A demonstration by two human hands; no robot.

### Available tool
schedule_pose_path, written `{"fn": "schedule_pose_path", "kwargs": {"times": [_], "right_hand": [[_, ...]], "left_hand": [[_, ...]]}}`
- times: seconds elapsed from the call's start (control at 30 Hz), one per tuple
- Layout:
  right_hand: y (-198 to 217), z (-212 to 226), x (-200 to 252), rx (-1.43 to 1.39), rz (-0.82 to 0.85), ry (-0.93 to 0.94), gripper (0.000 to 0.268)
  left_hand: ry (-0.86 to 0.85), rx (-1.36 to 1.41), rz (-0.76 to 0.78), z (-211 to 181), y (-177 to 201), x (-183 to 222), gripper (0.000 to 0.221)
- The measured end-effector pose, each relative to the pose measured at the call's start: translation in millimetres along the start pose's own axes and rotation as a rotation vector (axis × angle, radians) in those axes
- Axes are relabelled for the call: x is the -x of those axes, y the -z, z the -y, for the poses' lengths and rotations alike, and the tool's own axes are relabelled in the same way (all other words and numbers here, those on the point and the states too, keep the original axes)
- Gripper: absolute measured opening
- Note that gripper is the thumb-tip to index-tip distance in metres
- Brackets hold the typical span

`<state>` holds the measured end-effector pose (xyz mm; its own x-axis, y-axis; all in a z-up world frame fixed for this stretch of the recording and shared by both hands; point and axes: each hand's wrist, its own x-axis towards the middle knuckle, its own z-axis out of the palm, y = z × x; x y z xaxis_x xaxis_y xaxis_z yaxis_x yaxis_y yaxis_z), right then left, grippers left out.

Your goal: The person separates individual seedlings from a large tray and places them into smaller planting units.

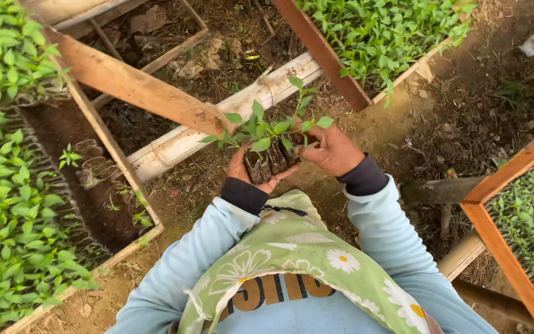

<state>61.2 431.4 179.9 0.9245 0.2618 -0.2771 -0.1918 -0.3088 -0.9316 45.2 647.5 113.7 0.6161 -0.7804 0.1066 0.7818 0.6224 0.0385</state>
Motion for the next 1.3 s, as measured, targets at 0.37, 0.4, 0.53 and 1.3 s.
{"fn": "schedule_pose_path", "kwargs": {"times": [0.37,0.4,0.53,1.3], "right_hand": [[180,-55,46,0.432,-0.139,-0.110,0.087],[196,-70,50,0.427,-0.160,-0.114,0.087],[244,-106,79,0.398,-0.247,-0.081,0.099],[479,-189,61,0.183,-0.417,-0.554,0.121]], "left_hand": [[0.243,0.186,-0.773,101,47,-225,0.045],[0.262,0.175,-0.771,110,50,-243,0.045],[0.273,0.214,-0.904,155,66,-299,0.043],[0.167,0.043,-0.785,292,126,-568,0.053]]}}
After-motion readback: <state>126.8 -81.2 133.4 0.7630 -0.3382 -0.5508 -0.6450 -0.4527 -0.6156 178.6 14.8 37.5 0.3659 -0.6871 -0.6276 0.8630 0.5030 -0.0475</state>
